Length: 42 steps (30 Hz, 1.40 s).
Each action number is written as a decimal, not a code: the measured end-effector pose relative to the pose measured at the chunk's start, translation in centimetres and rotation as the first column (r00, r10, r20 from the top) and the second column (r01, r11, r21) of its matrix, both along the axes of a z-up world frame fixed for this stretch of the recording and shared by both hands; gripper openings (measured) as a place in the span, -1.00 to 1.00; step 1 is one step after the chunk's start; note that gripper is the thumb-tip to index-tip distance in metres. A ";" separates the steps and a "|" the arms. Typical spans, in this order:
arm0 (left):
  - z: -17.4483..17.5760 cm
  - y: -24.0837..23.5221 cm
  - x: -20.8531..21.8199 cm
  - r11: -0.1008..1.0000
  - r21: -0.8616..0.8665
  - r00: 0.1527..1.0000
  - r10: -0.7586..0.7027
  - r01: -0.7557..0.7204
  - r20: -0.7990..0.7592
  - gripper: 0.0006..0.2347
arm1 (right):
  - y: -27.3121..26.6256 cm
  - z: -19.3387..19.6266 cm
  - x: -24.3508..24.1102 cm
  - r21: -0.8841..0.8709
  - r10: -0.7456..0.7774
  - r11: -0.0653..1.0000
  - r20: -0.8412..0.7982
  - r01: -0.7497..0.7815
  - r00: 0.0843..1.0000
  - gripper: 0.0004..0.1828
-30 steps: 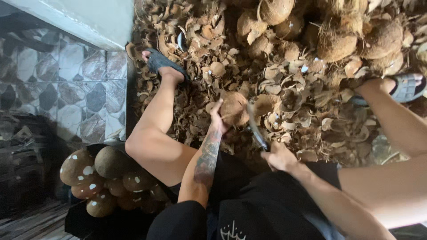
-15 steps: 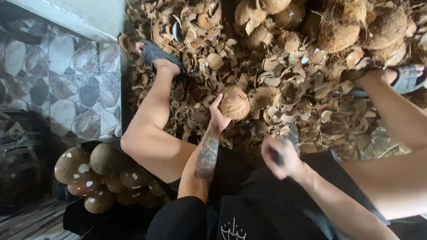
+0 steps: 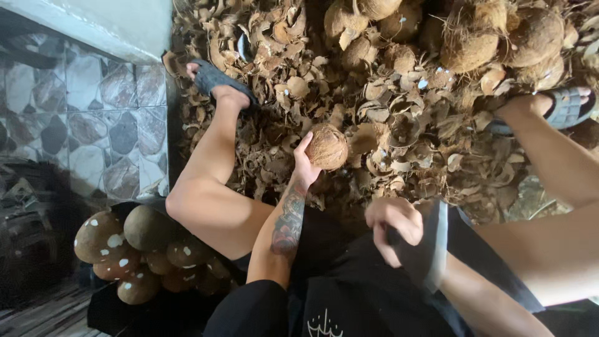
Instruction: The person sits on the floor and uses a curved knife to peel the husk off several coconuts one at a time. After each coconut is peeled, it is placed into a black plastic bag beside them.
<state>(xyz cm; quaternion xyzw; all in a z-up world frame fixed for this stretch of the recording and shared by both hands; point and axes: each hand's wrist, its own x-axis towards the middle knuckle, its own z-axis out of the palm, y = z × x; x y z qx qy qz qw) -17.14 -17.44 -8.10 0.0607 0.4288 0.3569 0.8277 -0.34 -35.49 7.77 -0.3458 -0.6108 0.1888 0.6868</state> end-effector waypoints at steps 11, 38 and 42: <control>4.2 0.3 1.9 0.998 0.022 0.991 -0.059 0.062 -0.120 -0.33 | 1.5 -0.2 -0.4 -0.993 0.161 -0.117 -0.030 -0.011 0.987 -0.61; 5.2 -0.3 0.5 0.974 -0.217 0.992 0.092 -0.072 0.084 -0.33 | 1.4 7.6 3.6 -0.763 0.203 0.394 -0.471 -0.512 0.859 -0.75; 0.9 -0.4 -0.2 0.978 -0.199 0.988 0.094 -0.068 0.124 -0.26 | -0.1 8.7 3.3 -0.430 0.314 0.804 -0.280 -0.411 0.907 -0.83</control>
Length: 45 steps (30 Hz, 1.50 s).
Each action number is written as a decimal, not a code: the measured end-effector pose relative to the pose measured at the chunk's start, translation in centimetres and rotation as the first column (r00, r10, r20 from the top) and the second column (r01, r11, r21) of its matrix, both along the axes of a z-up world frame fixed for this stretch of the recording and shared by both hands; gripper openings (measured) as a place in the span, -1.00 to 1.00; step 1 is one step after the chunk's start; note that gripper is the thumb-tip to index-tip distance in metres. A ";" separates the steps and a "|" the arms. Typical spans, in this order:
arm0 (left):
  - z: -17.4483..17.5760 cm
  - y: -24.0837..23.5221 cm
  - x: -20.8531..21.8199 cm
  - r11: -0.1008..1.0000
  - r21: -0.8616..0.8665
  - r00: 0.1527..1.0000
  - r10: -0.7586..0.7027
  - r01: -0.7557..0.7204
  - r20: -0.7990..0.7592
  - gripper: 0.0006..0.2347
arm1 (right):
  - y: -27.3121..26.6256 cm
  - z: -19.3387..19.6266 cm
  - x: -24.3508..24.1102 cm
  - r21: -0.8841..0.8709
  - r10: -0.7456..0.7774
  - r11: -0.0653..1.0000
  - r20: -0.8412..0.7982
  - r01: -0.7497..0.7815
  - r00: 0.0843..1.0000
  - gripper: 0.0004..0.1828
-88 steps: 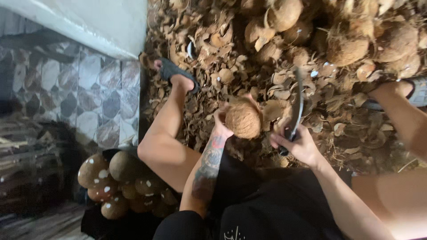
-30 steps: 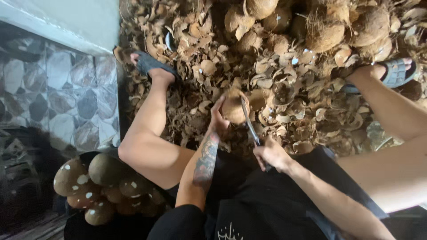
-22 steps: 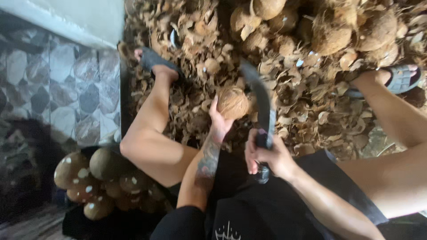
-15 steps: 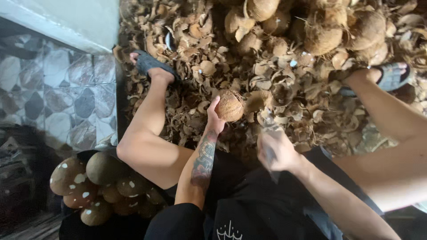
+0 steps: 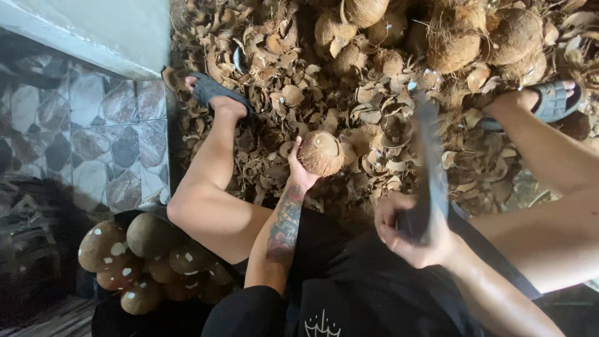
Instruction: The person sits on the floor and uses a curved knife to peel the husk off several coconuts one at a time. After each coconut is peeled, it is placed into a black plastic bag beside them.
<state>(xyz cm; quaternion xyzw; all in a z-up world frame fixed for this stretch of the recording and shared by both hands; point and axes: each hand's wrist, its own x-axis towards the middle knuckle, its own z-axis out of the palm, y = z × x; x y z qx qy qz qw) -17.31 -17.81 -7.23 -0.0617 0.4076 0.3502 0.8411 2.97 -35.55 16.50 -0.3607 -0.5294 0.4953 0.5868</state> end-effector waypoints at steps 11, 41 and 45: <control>1.4 -0.7 -0.6 0.982 0.086 0.945 -0.136 0.168 -0.299 -0.40 | 0.5 -8.3 -2.5 -0.872 0.207 0.475 0.238 0.115 0.949 -0.80; 1.0 0.5 -0.9 0.995 0.059 0.996 0.080 -0.077 -0.044 -0.37 | 1.1 -6.3 -0.9 -0.350 -0.034 0.919 0.385 0.180 0.922 -0.73; 5.8 3.1 -4.2 0.761 0.333 0.826 -0.550 0.556 -0.123 -0.48 | -2.6 -13.2 -0.9 -0.777 0.221 0.610 0.354 0.154 0.909 -0.49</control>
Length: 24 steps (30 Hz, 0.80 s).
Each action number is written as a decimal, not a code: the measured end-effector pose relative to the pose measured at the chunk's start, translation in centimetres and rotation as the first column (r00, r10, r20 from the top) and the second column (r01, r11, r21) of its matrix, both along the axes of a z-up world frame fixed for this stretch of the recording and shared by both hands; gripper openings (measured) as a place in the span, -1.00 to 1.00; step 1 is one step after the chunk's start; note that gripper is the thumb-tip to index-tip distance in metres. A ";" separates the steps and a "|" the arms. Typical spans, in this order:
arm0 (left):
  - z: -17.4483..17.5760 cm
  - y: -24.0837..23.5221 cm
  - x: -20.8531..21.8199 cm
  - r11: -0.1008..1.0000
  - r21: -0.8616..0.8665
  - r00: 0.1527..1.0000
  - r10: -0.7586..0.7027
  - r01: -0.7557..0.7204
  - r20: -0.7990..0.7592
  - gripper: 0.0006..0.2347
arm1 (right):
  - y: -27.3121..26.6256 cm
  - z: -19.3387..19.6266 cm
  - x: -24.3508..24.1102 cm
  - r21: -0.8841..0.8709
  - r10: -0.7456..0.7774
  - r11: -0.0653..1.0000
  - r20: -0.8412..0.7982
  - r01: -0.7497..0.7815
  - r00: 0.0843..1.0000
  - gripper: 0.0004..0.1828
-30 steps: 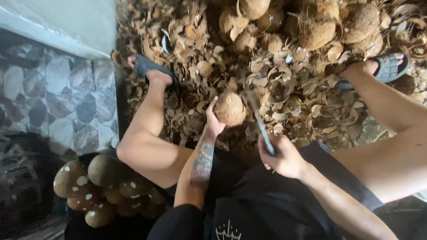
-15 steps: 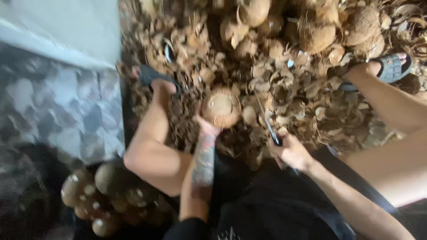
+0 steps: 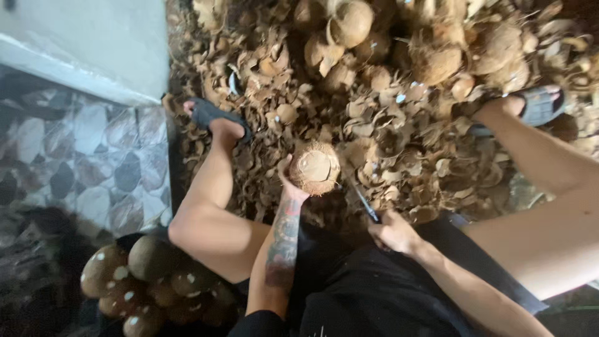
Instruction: The person sits on the floor and uses a curved knife to peel the husk off several coconuts one at a time. After each coconut is peeled, it is placed into a black plastic bag beside them.
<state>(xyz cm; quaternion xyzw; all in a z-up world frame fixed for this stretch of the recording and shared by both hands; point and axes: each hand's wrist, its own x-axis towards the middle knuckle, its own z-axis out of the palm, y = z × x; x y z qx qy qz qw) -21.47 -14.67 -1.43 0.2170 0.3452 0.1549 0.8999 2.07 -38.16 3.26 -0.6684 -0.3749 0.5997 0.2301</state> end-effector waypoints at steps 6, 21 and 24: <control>-5.3 -0.9 0.4 0.797 -0.272 0.842 0.502 -0.539 -0.196 -0.50 | 2.5 10.2 0.8 0.403 -0.049 0.914 0.020 0.037 0.999 -0.76; -0.4 -2.8 2.5 0.804 -0.305 0.859 0.493 -0.510 -0.136 -0.54 | 1.4 4.4 2.6 0.099 -0.104 0.991 0.133 0.091 0.986 -0.44; -1.7 -1.3 3.0 0.857 -0.305 0.904 0.426 -0.416 -0.038 -0.52 | 1.3 7.9 3.2 0.586 -0.091 0.810 0.105 0.013 0.990 -0.79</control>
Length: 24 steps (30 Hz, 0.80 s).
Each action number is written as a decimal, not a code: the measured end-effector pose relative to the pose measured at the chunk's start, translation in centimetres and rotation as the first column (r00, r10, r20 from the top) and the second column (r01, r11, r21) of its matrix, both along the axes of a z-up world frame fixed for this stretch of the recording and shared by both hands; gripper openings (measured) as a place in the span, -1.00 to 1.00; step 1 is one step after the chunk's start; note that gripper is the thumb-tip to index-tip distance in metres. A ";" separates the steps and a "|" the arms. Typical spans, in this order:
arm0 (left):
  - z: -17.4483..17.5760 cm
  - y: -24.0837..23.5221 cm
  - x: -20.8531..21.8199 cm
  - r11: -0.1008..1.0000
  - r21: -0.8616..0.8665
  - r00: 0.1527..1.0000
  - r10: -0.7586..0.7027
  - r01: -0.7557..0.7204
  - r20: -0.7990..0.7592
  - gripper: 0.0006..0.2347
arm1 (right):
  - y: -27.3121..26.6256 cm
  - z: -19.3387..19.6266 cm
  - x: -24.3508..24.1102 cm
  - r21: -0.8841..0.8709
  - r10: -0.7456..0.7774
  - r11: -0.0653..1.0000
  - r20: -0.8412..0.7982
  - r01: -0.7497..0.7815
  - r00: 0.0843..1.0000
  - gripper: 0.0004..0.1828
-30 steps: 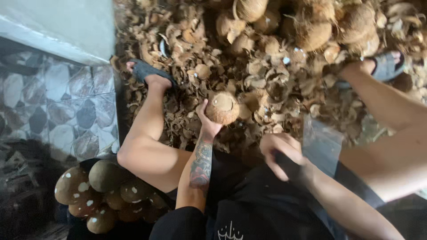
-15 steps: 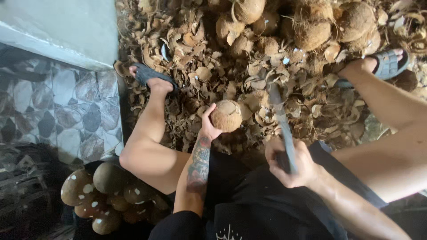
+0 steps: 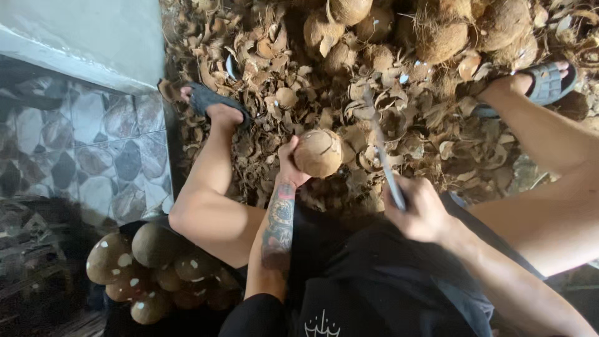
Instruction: The person sits on the floor and uses a curved knife to peel the husk off several coconuts one at a time. After each coconut is peeled, it is placed into a black plastic bag beside them.
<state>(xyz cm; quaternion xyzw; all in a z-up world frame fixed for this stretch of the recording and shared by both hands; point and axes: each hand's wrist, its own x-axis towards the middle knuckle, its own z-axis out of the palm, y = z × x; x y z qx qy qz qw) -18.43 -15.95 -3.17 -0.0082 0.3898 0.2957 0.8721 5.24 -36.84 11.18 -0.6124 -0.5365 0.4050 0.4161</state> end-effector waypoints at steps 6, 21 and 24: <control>-2.5 -0.5 -0.6 0.989 -0.019 0.952 -0.145 0.145 -0.271 -0.30 | 0.2 -7.0 -0.4 0.584 0.085 0.788 0.208 -0.194 0.974 -0.90; -6.2 -1.1 -1.7 0.980 0.195 0.998 -0.049 0.040 0.038 -0.21 | 1.3 2.5 -5.2 -0.673 0.011 0.732 -0.153 -0.112 0.988 -0.62; -1.8 -2.4 -0.7 0.976 0.207 0.998 -0.067 0.063 0.016 -0.29 | -0.8 -5.4 -5.8 -0.666 -0.142 0.716 -0.429 -0.206 0.892 -0.77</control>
